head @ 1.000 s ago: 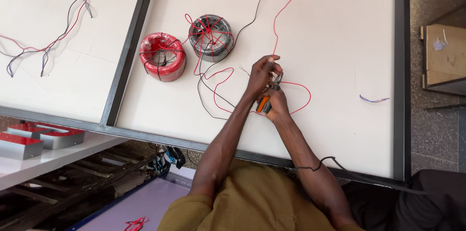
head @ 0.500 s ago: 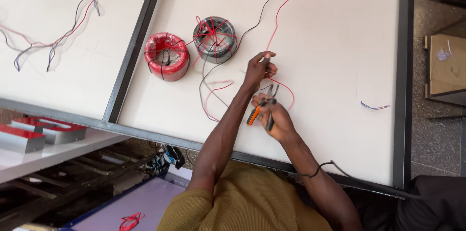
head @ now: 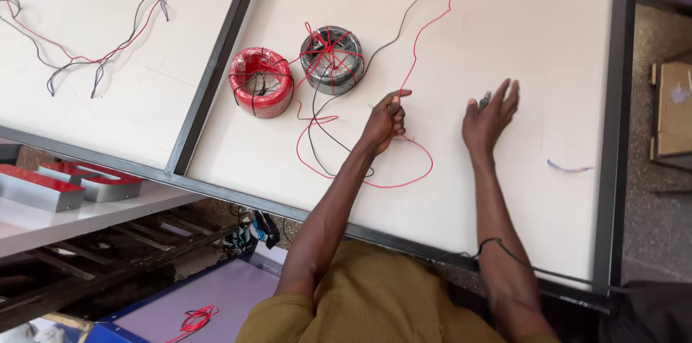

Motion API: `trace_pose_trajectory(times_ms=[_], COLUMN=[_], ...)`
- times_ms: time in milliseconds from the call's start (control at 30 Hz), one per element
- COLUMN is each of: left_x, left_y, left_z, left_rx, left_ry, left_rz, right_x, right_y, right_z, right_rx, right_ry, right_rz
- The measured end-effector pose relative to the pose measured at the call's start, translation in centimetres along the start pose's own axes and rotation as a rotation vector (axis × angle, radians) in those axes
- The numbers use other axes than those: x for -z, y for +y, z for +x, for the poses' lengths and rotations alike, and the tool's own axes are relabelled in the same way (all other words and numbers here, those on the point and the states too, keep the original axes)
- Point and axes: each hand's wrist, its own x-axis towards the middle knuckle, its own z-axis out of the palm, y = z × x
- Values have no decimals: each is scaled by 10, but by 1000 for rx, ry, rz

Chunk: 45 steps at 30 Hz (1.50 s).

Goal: Wiring electrical components for a sign on a production table

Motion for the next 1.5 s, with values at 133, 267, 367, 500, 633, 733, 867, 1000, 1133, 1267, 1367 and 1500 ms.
trace_pose_trajectory(times_ms=[133,267,367,500,633,733,867,1000,1133,1267,1367,1500], left_x=[-2,14,17,25,43,59,60,72,72,67,73,66], left_y=[-22,-31,1,8,-3,5,25,20,10,4,-2,1], left_z=[11,35,9,-15,-10,-11,-33,-30,-24,-26,-26,-24], left_rx=[27,39,31,-78,-120,-160,-177,-250,-276,-307,-343,-396], left_ry=[-46,-56,-23,23,134,256,322,330,351,327,295,235], left_rz=[24,154,329,632,726,708,499,411,388,370,386,564], right_x=[-53,-83,-113,-131,-107,-91,-81,-61,-59,-60,-60,-29], right_y=[-39,-79,-54,-44,-61,-31,38,45,-57,-117,-109,-108], right_z=[22,39,51,72,67,54,34,29,-11,-32,-23,-14], right_rx=[53,-577,-697,-746,-590,179,504,363,407,428,409,376], right_ry=[-176,-551,-470,-480,-522,-417,-317,-366,-567,-787,-772,-805], right_rz=[599,1270,1359,1324,1126,352,-168,-253,291,264,259,380])
